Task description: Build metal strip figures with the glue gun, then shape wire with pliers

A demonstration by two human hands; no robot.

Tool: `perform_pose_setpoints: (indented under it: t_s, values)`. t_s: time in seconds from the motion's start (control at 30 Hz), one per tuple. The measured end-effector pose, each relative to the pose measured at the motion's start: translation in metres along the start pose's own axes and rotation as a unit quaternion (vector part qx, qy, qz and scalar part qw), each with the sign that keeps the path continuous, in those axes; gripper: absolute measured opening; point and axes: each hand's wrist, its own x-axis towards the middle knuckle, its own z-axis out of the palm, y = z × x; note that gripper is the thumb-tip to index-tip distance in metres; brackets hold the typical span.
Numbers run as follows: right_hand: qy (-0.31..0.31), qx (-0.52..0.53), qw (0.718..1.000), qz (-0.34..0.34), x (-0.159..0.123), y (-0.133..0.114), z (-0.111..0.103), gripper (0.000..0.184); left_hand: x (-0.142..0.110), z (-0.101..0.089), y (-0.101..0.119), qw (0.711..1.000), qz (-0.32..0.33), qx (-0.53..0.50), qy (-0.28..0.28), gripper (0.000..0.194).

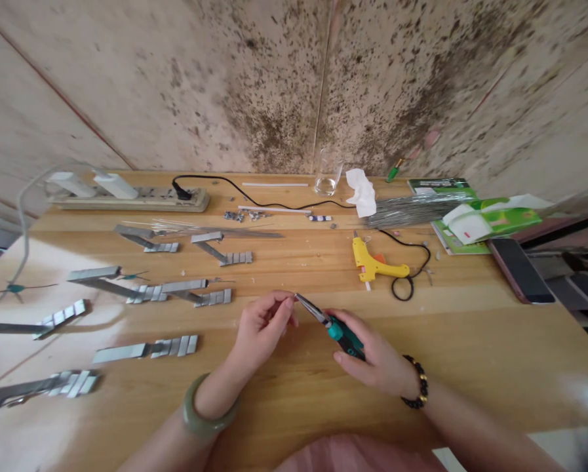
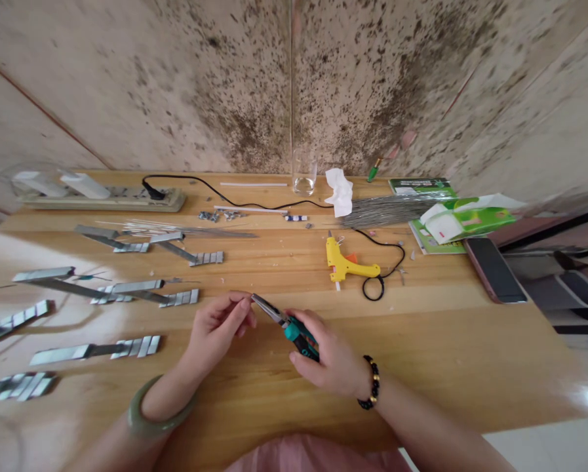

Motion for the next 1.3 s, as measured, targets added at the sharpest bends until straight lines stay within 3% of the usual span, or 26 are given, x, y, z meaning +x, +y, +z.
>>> perform_pose_setpoints:
  t_s: [0.43,1.07,1.2,1.3]
  values:
    - [0.005,-0.049,0.999,-0.011,-0.0007,-0.0039,0.0007,0.051,0.0031,-0.0006,0.0058,0.993,-0.045,-0.074,-0.076,0.031]
    - [0.001,-0.063,0.998,0.004,-0.0019,-0.0034,0.0025,0.048,0.0040,-0.0007,0.0069,0.998,-0.021,-0.018,-0.060,0.032]
    - [-0.004,-0.039,0.999,0.013,-0.0005,-0.0033,0.0018,0.049,0.0042,-0.0013,0.0039,0.996,-0.038,-0.048,-0.059,0.032]
    - [-0.011,-0.020,1.000,0.020,-0.0003,-0.0033,0.0008,0.049,0.0047,-0.0013,0.0020,0.990,-0.085,-0.096,-0.064,0.032]
